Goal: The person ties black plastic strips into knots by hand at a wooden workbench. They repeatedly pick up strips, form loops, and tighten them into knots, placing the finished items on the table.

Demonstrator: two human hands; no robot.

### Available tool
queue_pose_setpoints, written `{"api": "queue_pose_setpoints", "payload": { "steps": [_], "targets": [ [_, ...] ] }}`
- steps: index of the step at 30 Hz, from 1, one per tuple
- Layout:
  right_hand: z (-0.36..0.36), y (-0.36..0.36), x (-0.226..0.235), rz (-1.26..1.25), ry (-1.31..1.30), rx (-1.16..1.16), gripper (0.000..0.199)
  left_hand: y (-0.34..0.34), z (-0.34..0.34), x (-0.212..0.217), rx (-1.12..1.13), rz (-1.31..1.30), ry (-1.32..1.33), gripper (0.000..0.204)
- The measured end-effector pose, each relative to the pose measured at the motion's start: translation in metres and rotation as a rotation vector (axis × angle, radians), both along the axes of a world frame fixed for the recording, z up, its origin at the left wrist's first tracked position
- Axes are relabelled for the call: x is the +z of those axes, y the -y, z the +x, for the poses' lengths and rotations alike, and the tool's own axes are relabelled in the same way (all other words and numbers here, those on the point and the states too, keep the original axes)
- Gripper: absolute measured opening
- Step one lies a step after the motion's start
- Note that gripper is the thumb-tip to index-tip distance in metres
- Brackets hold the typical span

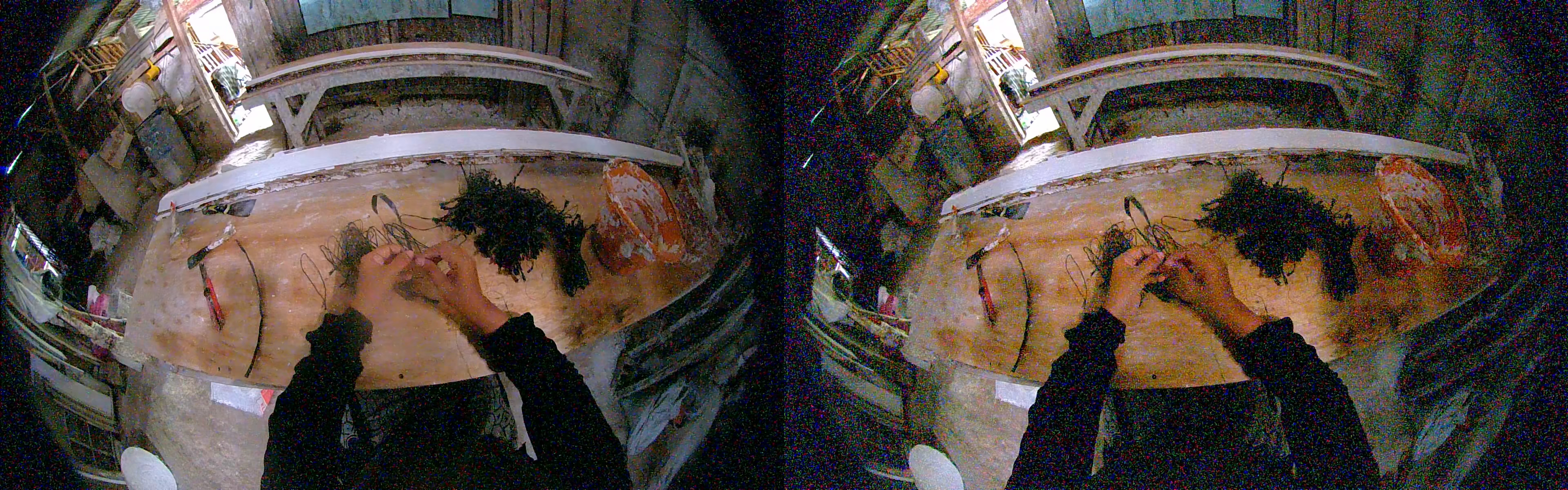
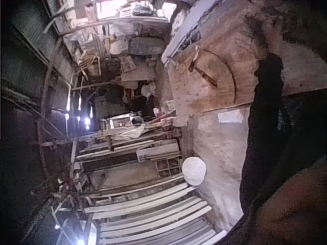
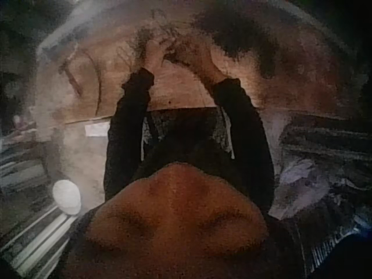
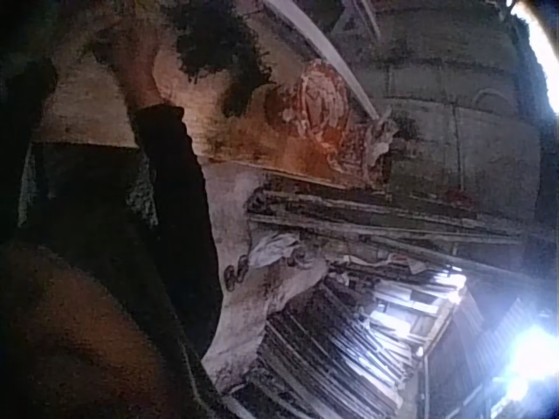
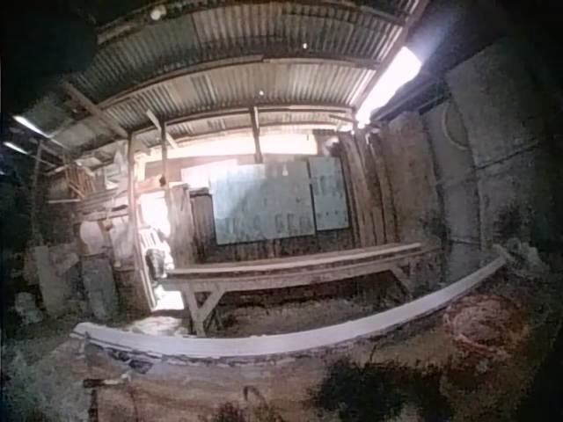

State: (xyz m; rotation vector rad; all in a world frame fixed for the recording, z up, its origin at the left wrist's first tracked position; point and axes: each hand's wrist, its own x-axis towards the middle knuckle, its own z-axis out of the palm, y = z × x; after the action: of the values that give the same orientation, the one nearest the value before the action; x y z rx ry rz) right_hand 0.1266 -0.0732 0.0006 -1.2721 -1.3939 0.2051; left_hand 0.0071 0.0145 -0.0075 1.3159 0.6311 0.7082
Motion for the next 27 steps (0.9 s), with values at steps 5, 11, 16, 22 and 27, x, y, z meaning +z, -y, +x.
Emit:
{"api": "queue_pose_setpoints", "payload": {
  "steps": [5,11,16,22,27],
  "targets": [
    [0.008,-0.01,-0.023,-0.138,-0.609,0.084,0.007,0.004,0.003,0.003,0.003,-0.013,0.059,0.014],
    [-0.001,-0.005,-0.002,-0.312,-1.026,0.257,0.013,-0.002,-0.001,0.001,0.045,-0.018,0.077,0.011],
    [0.004,-0.005,-0.006,-0.326,-0.929,0.204,0.011,-0.001,-0.001,0.005,0.041,0.009,0.097,0.012],
    [0.011,-0.01,-0.017,-0.309,-0.928,0.292,0.009,0.003,-0.001,0.005,0.067,0.337,0.0,0.012],
    [0.007,-0.005,-0.007,-0.318,-1.012,0.471,0.007,0.005,-0.002,0.004,0.037,0.326,0.076,0.013]
  ]
}}
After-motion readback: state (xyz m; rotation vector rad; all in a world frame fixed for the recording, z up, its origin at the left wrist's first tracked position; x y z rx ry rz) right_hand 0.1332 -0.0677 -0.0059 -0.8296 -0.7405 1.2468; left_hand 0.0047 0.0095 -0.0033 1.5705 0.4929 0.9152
